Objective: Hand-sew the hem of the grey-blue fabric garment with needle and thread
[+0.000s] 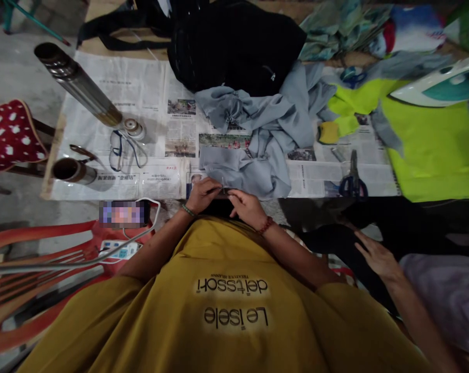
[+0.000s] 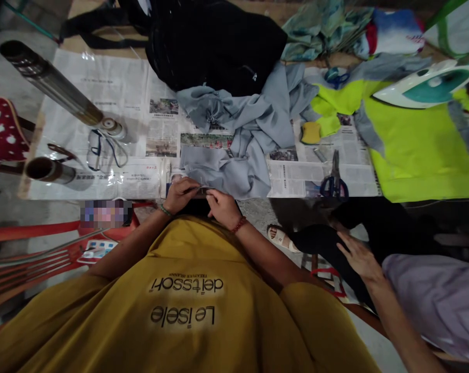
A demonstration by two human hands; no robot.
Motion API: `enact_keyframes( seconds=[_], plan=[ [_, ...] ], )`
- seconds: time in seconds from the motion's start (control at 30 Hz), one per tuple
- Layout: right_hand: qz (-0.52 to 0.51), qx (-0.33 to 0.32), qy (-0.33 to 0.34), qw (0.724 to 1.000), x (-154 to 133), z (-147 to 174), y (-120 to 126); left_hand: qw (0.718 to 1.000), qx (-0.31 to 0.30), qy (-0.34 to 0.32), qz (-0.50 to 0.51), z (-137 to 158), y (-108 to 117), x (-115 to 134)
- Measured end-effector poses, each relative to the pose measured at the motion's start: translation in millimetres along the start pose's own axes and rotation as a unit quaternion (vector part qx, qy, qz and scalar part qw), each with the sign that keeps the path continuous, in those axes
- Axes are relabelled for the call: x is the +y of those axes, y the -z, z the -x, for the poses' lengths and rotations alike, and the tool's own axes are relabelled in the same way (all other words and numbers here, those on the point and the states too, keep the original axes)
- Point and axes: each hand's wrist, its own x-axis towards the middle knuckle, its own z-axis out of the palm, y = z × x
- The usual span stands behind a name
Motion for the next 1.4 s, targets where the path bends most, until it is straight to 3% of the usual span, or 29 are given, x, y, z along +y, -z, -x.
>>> enact_keyframes(
  seconds=[0.07,0.13,0.23,0.3,0.47,0.57,0.67,0.93,1.2,1.4],
  plan=[
    [0.091,0.035,0.096,0.991,-6,12,21,1.0,0.008,-0.005,-0.006,0,0,-2],
    [0.15,0.128,0.168,0.966,-12,16,40,1.0,0.013,-0.012,-0.007,0,0,-3],
    [0.195,0.231,0.202,0.932,-21,-2,54,0.999,0.019,-0.026,-0.005,0,1,-3],
    [0.209,0.193,0.178,0.942,-26,-24,52,0.999,0.023,-0.03,-0.008,-1,2,-3],
    [0.171,-0.014,0.031,0.985,-39,-64,30,0.999,0.024,-0.02,-0.025,-1,2,-4],
    [0.094,-0.058,-0.048,0.993,-43,-67,21,0.999,0.023,-0.01,-0.034,-1,2,-5],
    [0.015,-0.05,-0.077,0.996,-41,-62,17,0.999,0.018,-0.012,-0.031,-1,1,-5],
    [-0.101,0.001,-0.043,0.994,-28,-63,11,0.998,0.033,0.006,-0.06,-3,0,-5],
    [-0.278,0.053,-0.065,0.957,-24,-77,2,1.0,0.028,-0.002,0.01,-4,-3,-8],
    [-0.32,0.062,-0.097,0.94,-32,-88,-1,0.999,0.043,0.006,0.024,-5,0,-8]
  ],
)
